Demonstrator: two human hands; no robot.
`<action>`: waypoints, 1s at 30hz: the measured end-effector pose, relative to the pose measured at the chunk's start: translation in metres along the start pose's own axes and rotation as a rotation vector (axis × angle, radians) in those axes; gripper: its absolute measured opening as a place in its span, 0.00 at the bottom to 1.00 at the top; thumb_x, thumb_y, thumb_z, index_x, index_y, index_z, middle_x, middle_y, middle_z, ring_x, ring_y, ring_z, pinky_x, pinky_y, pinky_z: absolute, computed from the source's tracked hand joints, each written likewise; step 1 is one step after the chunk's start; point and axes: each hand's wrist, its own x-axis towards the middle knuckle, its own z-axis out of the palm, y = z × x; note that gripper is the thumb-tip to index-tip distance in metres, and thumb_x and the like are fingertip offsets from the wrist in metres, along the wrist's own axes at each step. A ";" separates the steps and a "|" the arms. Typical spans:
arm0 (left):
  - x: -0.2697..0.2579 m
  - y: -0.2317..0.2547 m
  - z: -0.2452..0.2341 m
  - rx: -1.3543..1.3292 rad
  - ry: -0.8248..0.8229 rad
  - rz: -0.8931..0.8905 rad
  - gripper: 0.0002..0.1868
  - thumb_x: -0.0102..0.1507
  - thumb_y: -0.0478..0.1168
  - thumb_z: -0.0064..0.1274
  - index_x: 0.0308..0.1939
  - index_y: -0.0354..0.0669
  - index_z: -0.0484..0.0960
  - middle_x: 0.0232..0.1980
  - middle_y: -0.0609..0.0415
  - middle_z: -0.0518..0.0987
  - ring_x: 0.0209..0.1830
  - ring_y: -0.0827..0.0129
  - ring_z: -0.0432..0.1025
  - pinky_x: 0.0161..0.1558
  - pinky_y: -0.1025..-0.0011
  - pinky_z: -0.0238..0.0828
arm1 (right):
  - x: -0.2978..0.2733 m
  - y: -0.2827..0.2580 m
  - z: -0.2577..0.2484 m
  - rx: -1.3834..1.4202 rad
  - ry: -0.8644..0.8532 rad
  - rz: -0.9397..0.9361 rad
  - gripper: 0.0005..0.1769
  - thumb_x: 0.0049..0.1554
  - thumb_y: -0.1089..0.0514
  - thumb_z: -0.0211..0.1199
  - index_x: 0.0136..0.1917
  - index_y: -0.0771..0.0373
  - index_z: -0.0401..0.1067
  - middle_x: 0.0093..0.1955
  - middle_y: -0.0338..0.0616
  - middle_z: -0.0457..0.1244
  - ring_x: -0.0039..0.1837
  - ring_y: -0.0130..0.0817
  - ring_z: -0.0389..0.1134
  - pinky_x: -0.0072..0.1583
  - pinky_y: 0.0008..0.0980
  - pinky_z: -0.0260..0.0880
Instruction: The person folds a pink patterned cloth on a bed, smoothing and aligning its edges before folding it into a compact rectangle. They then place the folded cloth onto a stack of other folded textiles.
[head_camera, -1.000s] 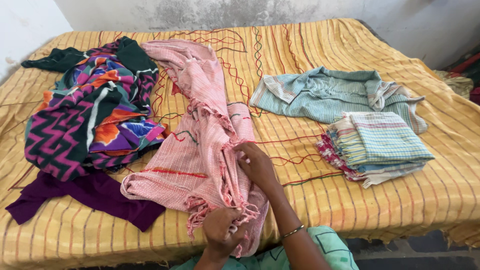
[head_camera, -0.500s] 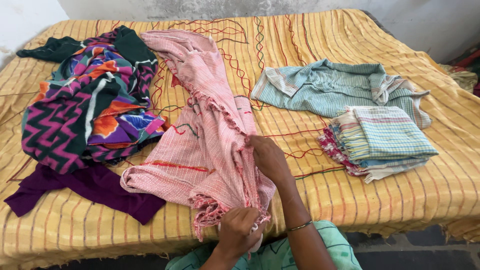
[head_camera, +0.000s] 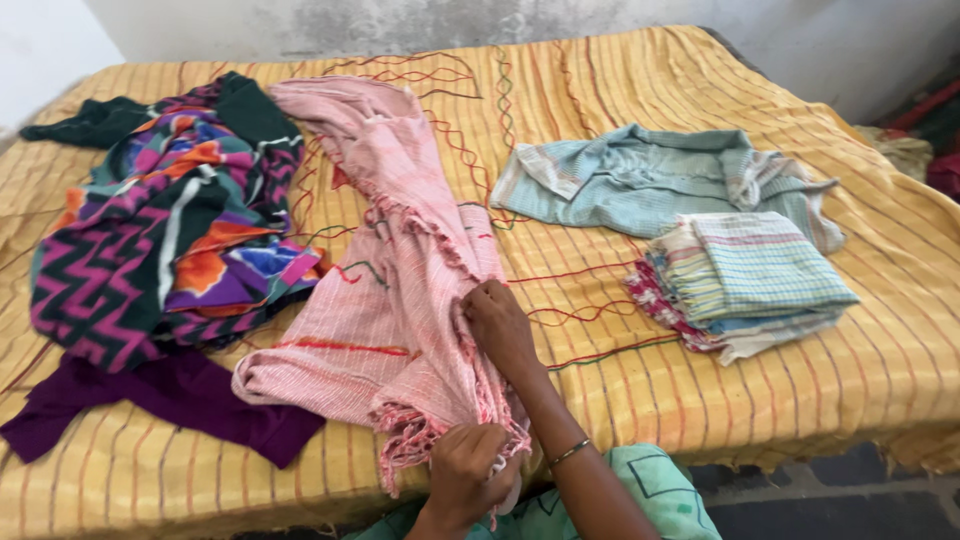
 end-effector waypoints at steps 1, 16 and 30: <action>0.000 0.000 -0.001 -0.006 0.002 -0.002 0.13 0.50 0.40 0.67 0.30 0.43 0.76 0.27 0.51 0.77 0.29 0.54 0.75 0.32 0.58 0.70 | 0.000 0.005 0.000 0.012 0.020 0.029 0.06 0.54 0.66 0.64 0.45 0.60 0.72 0.47 0.48 0.64 0.51 0.48 0.68 0.51 0.43 0.68; 0.003 -0.002 -0.003 0.029 -0.009 -0.080 0.12 0.49 0.39 0.65 0.27 0.44 0.75 0.25 0.51 0.78 0.26 0.55 0.74 0.30 0.58 0.70 | 0.001 0.067 0.008 0.283 -0.047 0.598 0.08 0.62 0.56 0.55 0.53 0.60 0.70 0.35 0.52 0.68 0.38 0.42 0.71 0.44 0.41 0.67; 0.010 -0.001 -0.003 -0.023 -0.025 -0.136 0.12 0.51 0.39 0.64 0.29 0.43 0.75 0.26 0.50 0.79 0.26 0.53 0.76 0.31 0.58 0.72 | 0.002 0.047 0.005 0.402 0.006 0.610 0.24 0.52 0.55 0.70 0.61 0.58 0.67 0.48 0.43 0.68 0.46 0.32 0.70 0.49 0.33 0.71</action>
